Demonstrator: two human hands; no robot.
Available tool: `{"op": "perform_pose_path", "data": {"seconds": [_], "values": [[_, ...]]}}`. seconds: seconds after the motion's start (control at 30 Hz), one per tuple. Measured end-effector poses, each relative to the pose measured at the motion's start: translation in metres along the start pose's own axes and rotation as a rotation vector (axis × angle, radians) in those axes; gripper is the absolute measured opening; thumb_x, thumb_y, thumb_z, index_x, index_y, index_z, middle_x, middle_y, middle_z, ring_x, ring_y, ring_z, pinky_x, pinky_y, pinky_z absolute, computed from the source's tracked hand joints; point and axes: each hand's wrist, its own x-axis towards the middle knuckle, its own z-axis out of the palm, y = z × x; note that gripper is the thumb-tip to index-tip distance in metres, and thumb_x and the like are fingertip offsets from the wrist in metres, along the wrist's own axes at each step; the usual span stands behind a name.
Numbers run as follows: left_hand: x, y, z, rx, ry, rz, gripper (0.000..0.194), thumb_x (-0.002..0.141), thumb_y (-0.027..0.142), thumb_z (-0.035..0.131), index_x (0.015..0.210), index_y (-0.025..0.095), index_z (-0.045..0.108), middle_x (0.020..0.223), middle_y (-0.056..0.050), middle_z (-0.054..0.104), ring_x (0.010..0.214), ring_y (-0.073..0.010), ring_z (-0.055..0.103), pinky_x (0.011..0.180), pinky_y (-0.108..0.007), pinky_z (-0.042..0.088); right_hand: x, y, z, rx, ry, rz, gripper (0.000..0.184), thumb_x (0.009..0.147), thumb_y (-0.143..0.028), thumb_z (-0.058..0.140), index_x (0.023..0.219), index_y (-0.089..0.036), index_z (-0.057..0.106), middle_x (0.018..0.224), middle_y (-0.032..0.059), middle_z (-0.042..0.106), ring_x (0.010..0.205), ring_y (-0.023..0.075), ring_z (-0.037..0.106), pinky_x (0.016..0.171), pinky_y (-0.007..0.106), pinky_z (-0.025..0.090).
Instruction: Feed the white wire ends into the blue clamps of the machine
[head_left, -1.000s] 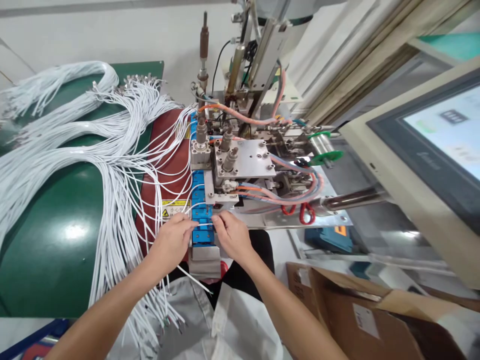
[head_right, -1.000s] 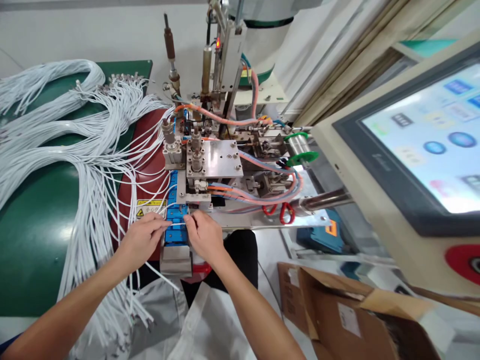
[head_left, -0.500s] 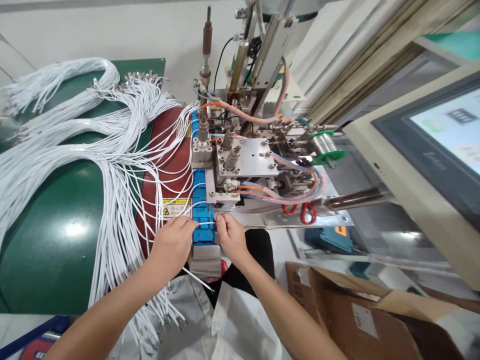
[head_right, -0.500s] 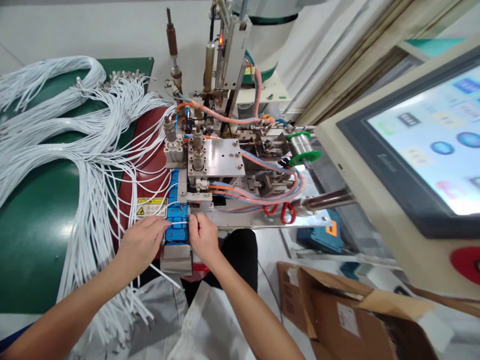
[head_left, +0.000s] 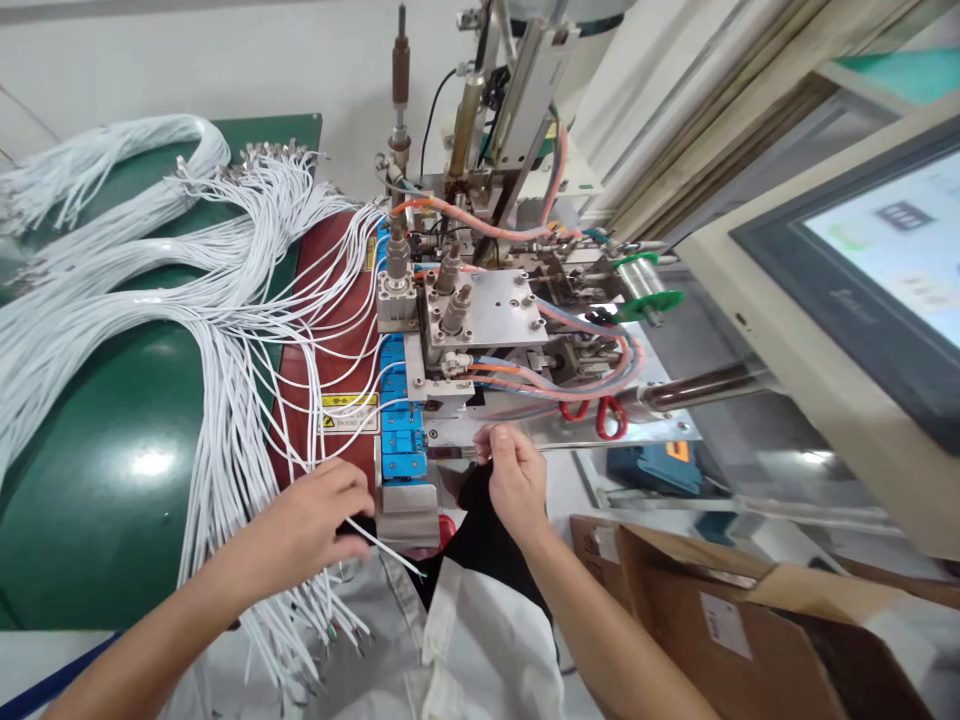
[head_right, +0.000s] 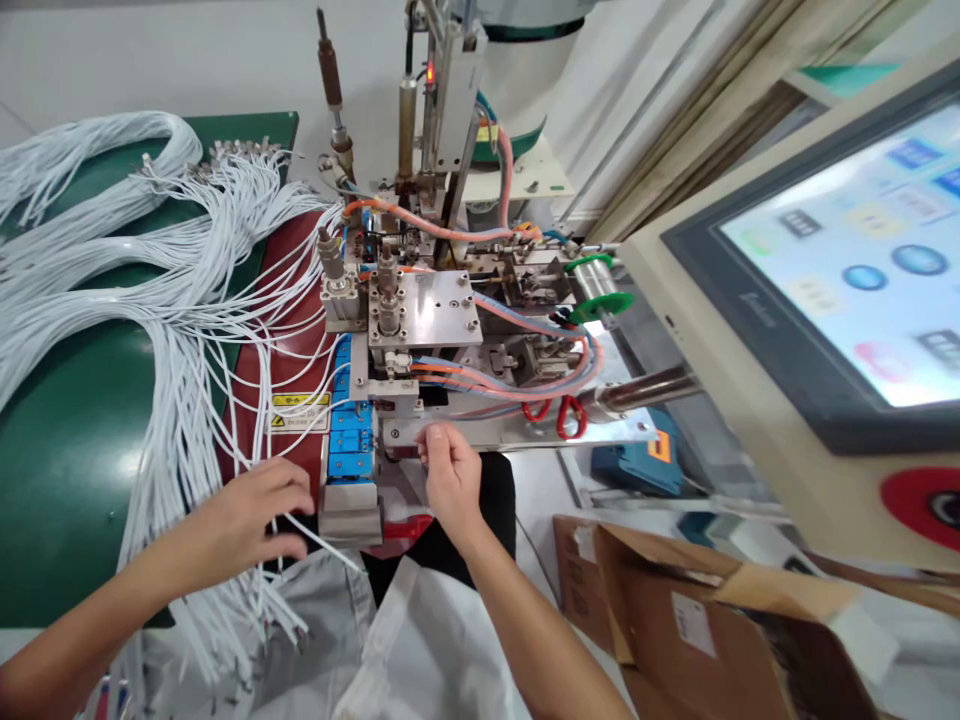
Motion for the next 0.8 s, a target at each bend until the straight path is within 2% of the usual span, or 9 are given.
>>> {"op": "perform_pose_path", "data": {"seconds": [0.07, 0.13, 0.23, 0.33, 0.47, 0.6, 0.7, 0.8], "values": [[-0.008, 0.004, -0.001, 0.058, -0.065, 0.019, 0.002, 0.079, 0.019, 0.057, 0.077, 0.018, 0.057, 0.093, -0.005, 0.056, 0.09, -0.0194, 0.052, 0.077, -0.032, 0.045, -0.001, -0.002, -0.003, 0.004, -0.004, 0.006, 0.037, 0.084, -0.045, 0.042, 0.062, -0.017, 0.053, 0.055, -0.0021, 0.047, 0.05, 0.0103, 0.041, 0.048, 0.023, 0.035], [-0.01, 0.007, 0.002, 0.082, -0.054, 0.022, 0.012, 0.083, 0.015, 0.049, 0.075, 0.018, 0.057, 0.088, -0.005, 0.057, 0.087, -0.0188, 0.053, 0.077, -0.033, 0.044, -0.003, -0.004, -0.003, -0.002, -0.01, 0.007, 0.038, 0.083, -0.046, 0.043, 0.061, -0.017, 0.052, 0.054, -0.002, 0.046, 0.049, 0.0103, 0.041, 0.048, 0.023, 0.035], [-0.003, 0.013, 0.006, -0.02, 0.063, -0.008, 0.012, 0.087, 0.02, 0.045, 0.084, 0.018, 0.056, 0.082, -0.003, 0.06, 0.079, -0.0159, 0.056, 0.074, -0.03, 0.045, -0.011, -0.008, -0.002, 0.026, -0.078, 0.013, 0.037, 0.083, -0.046, 0.044, 0.063, -0.017, 0.055, 0.055, -0.0009, 0.049, 0.05, 0.0109, 0.043, 0.049, 0.024, 0.037], [0.011, 0.02, 0.011, -0.085, 0.241, -0.075, 0.012, 0.087, 0.025, 0.046, 0.092, 0.02, 0.056, 0.084, -0.003, 0.063, 0.078, -0.0151, 0.058, 0.072, -0.028, 0.046, -0.021, -0.011, 0.0, 0.199, -0.18, 0.014, 0.038, 0.083, -0.047, 0.042, 0.069, -0.017, 0.06, 0.06, 0.0024, 0.055, 0.052, 0.0129, 0.048, 0.049, 0.026, 0.039], [0.032, 0.033, 0.016, -0.108, 0.382, -0.096, 0.015, 0.086, 0.023, 0.046, 0.093, 0.019, 0.059, 0.087, -0.005, 0.064, 0.081, -0.0162, 0.06, 0.075, -0.03, 0.047, -0.031, -0.014, 0.001, 0.37, -0.16, 0.045, 0.036, 0.08, -0.049, 0.047, 0.077, -0.018, 0.063, 0.066, 0.0043, 0.059, 0.053, 0.0141, 0.051, 0.049, 0.028, 0.043], [0.046, 0.044, 0.022, -0.252, 0.373, -0.103, 0.02, 0.085, 0.022, 0.048, 0.1, 0.018, 0.059, 0.089, -0.005, 0.065, 0.08, -0.0156, 0.061, 0.073, -0.028, 0.049, -0.032, -0.015, 0.004, 0.333, -0.183, 0.108, 0.018, 0.073, -0.037, 0.062, 0.074, -0.019, 0.065, 0.07, 0.0027, 0.063, 0.057, 0.013, 0.054, 0.054, 0.026, 0.046], [0.051, 0.047, 0.027, -0.404, 0.386, -0.193, 0.026, 0.083, 0.021, 0.049, 0.108, 0.018, 0.057, 0.087, -0.004, 0.067, 0.077, -0.0143, 0.062, 0.072, -0.026, 0.05, -0.031, -0.015, 0.007, 0.412, -0.204, 0.191, 0.018, 0.075, -0.037, 0.061, 0.075, -0.019, 0.066, 0.065, 0.0018, 0.064, 0.056, 0.0128, 0.055, 0.055, 0.026, 0.046], [0.05, 0.045, 0.03, -0.544, 0.39, -0.281, 0.027, 0.083, 0.022, 0.049, 0.108, 0.018, 0.057, 0.078, -0.001, 0.067, 0.068, -0.0125, 0.062, 0.068, -0.024, 0.05, -0.031, -0.017, 0.01, 0.493, -0.204, 0.233, 0.02, 0.075, -0.038, 0.06, 0.077, -0.019, 0.067, 0.062, 0.0013, 0.063, 0.054, 0.0124, 0.055, 0.054, 0.026, 0.047]]}}
